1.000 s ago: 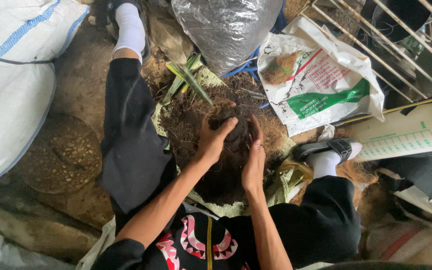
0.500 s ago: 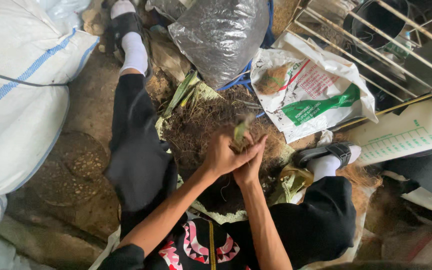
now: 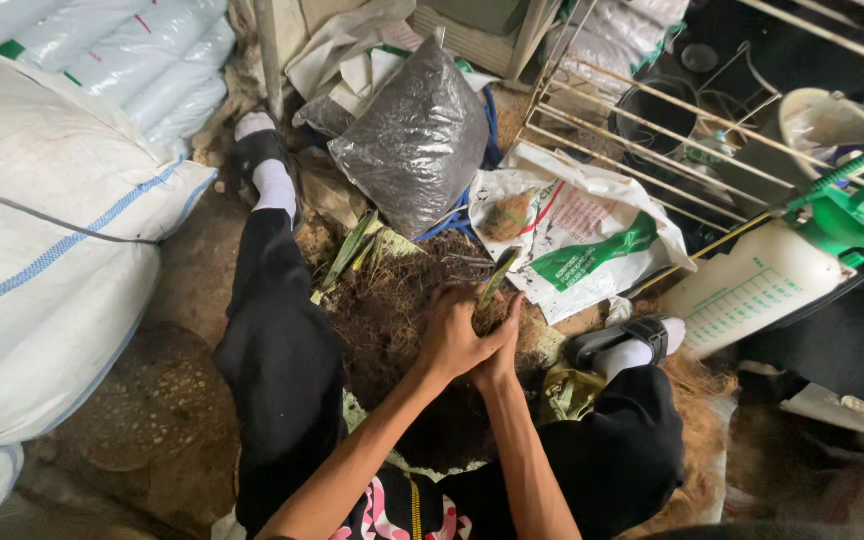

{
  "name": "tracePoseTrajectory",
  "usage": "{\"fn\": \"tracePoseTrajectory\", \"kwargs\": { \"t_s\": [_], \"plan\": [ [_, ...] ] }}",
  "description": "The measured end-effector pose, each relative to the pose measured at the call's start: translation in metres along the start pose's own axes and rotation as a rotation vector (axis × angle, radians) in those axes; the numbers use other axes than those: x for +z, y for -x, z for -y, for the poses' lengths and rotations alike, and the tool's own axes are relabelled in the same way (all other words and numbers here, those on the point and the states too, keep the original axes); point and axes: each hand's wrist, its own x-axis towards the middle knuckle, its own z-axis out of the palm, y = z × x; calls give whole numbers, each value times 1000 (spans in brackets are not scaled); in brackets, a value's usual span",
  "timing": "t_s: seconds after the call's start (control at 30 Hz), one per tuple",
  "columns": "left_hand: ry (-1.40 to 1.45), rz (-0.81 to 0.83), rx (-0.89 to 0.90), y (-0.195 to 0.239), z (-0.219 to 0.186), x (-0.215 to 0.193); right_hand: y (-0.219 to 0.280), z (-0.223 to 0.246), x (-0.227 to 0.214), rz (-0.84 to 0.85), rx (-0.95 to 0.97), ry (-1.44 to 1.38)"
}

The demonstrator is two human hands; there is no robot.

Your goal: The person sits on the floor and packs soil around the base of a small plant using both hands. They repeatedly press and shape the soil to secure the plant in place.

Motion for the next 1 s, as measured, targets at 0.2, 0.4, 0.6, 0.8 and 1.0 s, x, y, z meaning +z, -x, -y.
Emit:
{"fn": "tracePoseTrajectory", "kwargs": {
  "t_s": [0.2,0.4,0.6,0.8,1.0],
  "plan": [
    [-57,-133,-55,9,-25,3,-7,-15,-31,-142,-117,136],
    [-91,8,-238,6,-35,12,-22,-24,-56,224,-143,15],
    [-84,-213,4,15,-39,19,-9,-25,-56,8,-51,2],
    [181,-158,-285,32,-2,21,18,-25,-6,49,-132,110],
    [267,-32,-628,49,82,18,12,-41,3,126,20,259]
  ]
}}
